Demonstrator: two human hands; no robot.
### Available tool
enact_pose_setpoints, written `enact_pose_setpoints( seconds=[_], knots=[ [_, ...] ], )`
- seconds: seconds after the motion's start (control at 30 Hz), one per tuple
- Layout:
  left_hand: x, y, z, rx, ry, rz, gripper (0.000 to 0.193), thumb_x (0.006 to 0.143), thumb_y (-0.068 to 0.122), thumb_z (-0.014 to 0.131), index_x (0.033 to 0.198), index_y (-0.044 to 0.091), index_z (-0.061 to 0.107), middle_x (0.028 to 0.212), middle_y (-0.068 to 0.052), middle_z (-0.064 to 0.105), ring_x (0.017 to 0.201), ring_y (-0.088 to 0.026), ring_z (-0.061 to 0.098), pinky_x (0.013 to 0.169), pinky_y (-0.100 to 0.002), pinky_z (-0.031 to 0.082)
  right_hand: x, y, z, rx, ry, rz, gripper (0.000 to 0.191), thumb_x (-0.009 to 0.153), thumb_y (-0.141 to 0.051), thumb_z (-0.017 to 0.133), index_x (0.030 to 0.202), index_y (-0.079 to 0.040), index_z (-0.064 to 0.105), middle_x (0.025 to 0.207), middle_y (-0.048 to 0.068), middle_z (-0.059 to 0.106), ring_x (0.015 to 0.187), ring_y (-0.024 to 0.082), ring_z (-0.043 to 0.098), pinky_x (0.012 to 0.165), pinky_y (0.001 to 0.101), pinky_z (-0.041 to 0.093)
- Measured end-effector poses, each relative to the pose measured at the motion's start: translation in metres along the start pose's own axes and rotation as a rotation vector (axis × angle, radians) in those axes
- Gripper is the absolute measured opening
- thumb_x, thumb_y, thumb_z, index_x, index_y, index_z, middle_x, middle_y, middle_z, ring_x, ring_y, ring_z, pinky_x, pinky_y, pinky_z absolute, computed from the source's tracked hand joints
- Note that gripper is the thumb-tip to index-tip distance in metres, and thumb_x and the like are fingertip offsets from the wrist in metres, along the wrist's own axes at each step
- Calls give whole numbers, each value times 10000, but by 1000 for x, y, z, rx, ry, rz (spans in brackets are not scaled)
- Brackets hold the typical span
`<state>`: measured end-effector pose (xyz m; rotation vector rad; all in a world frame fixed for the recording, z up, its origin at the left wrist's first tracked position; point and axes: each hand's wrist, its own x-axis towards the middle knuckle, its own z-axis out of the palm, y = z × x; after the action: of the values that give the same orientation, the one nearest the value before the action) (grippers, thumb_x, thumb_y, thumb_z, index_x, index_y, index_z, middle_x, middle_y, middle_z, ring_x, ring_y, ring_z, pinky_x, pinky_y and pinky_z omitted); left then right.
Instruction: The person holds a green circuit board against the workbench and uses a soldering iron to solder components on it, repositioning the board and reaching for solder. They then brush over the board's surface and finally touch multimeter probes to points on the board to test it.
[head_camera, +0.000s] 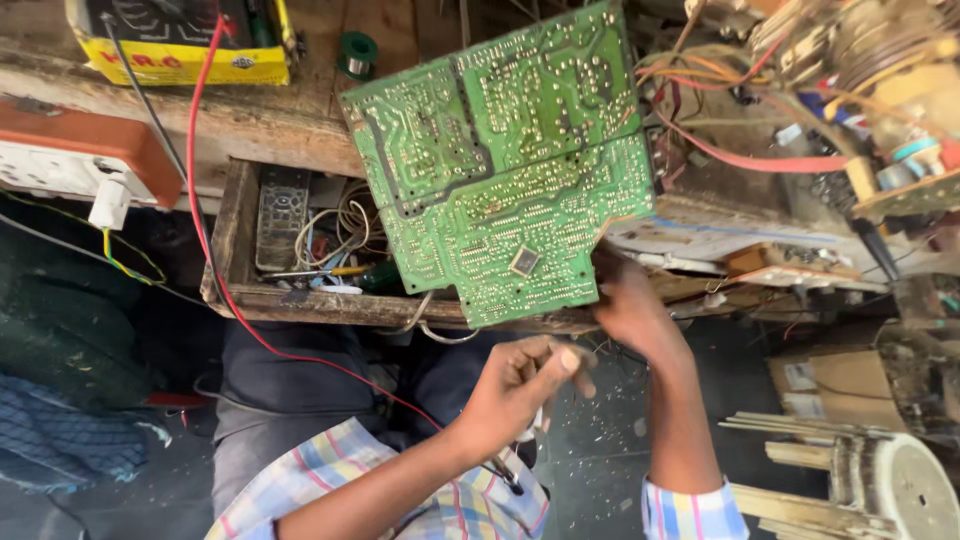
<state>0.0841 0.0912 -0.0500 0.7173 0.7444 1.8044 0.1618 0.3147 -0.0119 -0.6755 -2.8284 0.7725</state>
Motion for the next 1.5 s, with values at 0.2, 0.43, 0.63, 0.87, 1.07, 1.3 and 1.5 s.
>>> enact_pose_setpoints(
  seconds=[0.2, 0.43, 0.63, 0.87, 1.07, 1.3, 1.5],
  knots=[
    [20, -5, -16, -239, -33, -57, 537, 1125, 449, 513, 1259, -22, 733, 719, -20, 515, 522, -38, 446, 488, -212, 354, -41, -45, -36, 332, 558, -127, 366, 947, 72, 641, 1312, 68, 657, 1271, 111, 658, 1080, 166, 625, 940, 258, 494],
    [24, 1, -21, -372, -80, -38, 408, 1073, 422, 519, 1188, 55, 654, 1154, -44, 752, 559, -35, 428, 503, -218, 377, -80, -82, -56, 629, 749, -38, 343, 947, -58, 713, 1265, 47, 637, 987, 178, 742, 699, 184, 697, 586, 282, 566],
    [22, 5, -24, -369, -99, -18, 407, 1104, 409, 513, 1217, 31, 613, 1175, -74, 736, 574, -40, 436, 505, -217, 385, -82, -82, -52, 740, 737, -75, 203, 962, 10, 775, 1129, 89, 692, 899, 142, 694, 752, 155, 649, 584, 248, 443],
    [21, 6, -26, -381, -97, -30, 388, 1094, 394, 501, 1183, 40, 632, 1162, -76, 736, 560, -38, 436, 503, -220, 394, -45, -87, -45, 943, 683, -56, 127, 1028, -112, 703, 1046, -4, 639, 870, 84, 661, 684, 160, 627, 532, 276, 444],
    [23, 4, -26, -376, -108, -34, 422, 1121, 389, 500, 1190, 2, 652, 1156, -78, 735, 562, -36, 426, 518, -221, 397, -15, -88, -29, 841, 733, -151, 168, 1060, -171, 711, 1015, -40, 615, 811, 99, 664, 595, 153, 584, 513, 283, 459],
    [22, 5, -26, -346, -88, -37, 439, 1113, 394, 494, 1235, 8, 664, 1105, -45, 737, 552, -30, 413, 504, -220, 376, -10, -97, -26, 792, 747, -166, 175, 1049, -169, 731, 1010, -41, 618, 809, 79, 660, 588, 147, 583, 507, 281, 462],
    [21, 6, -27, -389, -101, -32, 404, 1127, 377, 485, 1246, 21, 634, 1108, -38, 729, 572, -39, 419, 512, -226, 367, -7, -111, -29, 779, 750, -117, 170, 1059, -176, 706, 1002, -32, 636, 793, 83, 674, 596, 124, 575, 538, 249, 452]
  ],
)
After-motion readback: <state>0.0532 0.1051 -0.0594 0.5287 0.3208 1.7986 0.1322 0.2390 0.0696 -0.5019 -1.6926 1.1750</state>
